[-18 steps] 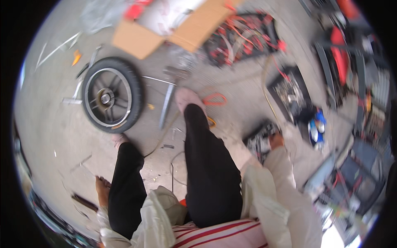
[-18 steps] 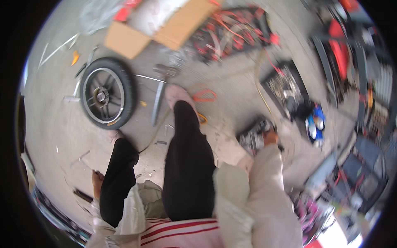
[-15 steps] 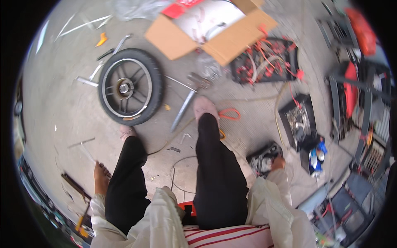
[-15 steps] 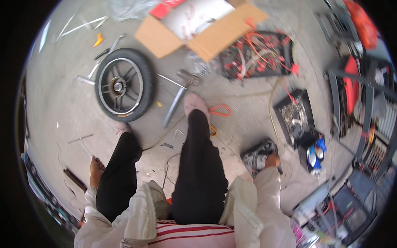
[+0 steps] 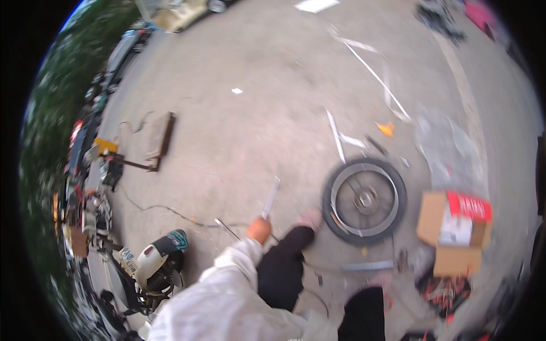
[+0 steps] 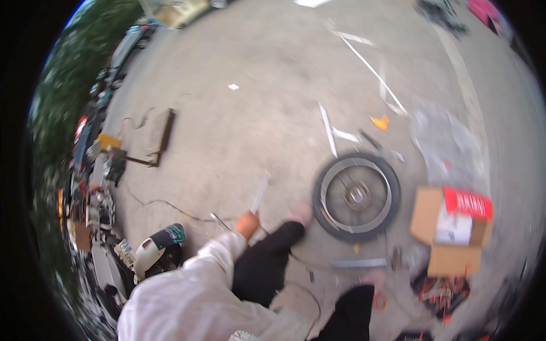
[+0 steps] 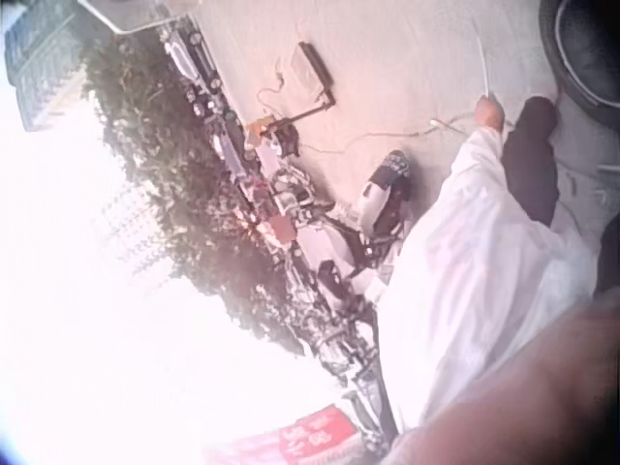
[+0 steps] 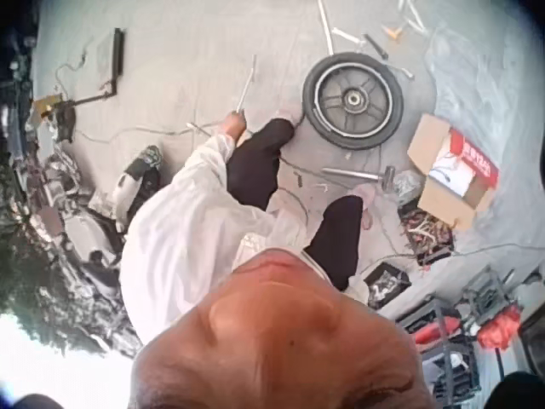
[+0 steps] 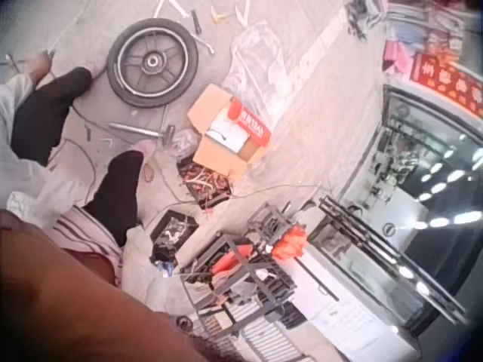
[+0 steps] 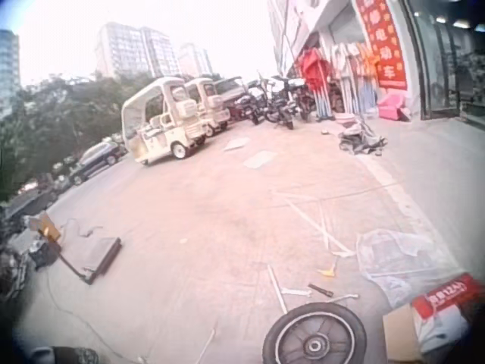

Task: The person sits on the floor and uses wire cutters to strip the insulation from a green wire. They then twist the exposed strands and connect the wire to a small component. Finally, they pick up a wheel and inspect it.

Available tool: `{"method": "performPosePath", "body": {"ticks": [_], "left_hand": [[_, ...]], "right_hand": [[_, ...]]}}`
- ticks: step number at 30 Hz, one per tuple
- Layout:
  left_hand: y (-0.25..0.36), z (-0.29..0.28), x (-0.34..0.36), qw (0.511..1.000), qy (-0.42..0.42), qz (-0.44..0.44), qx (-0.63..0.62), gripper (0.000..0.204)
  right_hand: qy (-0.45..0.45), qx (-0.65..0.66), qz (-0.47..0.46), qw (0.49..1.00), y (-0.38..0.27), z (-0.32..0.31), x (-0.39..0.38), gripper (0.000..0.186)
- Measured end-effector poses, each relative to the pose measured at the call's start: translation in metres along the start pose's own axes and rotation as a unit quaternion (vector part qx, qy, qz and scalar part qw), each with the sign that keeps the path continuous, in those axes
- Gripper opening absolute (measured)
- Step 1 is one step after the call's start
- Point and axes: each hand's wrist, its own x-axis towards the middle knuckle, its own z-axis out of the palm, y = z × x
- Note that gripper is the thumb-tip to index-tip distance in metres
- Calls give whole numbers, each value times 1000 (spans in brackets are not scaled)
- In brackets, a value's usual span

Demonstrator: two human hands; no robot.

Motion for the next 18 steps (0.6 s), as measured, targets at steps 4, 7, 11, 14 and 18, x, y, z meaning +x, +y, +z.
{"method": "performPosePath", "body": {"ticks": [4, 7, 11, 14, 18], "left_hand": [[9, -27, -16, 997, -8, -73, -39, 40], [-12, 2, -3, 996, -23, -88, -25, 37], [-71, 86, 30, 994, -86, -67, -25, 34], [-36, 72, 36, 987, -97, -118, 42, 37], [25, 30, 56, 943, -46, 73, -322, 49]], "right_hand": [[-8, 9, -33, 999, -94, -25, 30, 32], [5, 59, -13, 998, -86, -74, 28, 33], [-56, 204, -15, 977, -150, -134, 21, 34], [-166, 457, -49, 873, -273, -76, 30, 16], [-381, 564, 38, 731, -393, 21, 38, 22]]}}
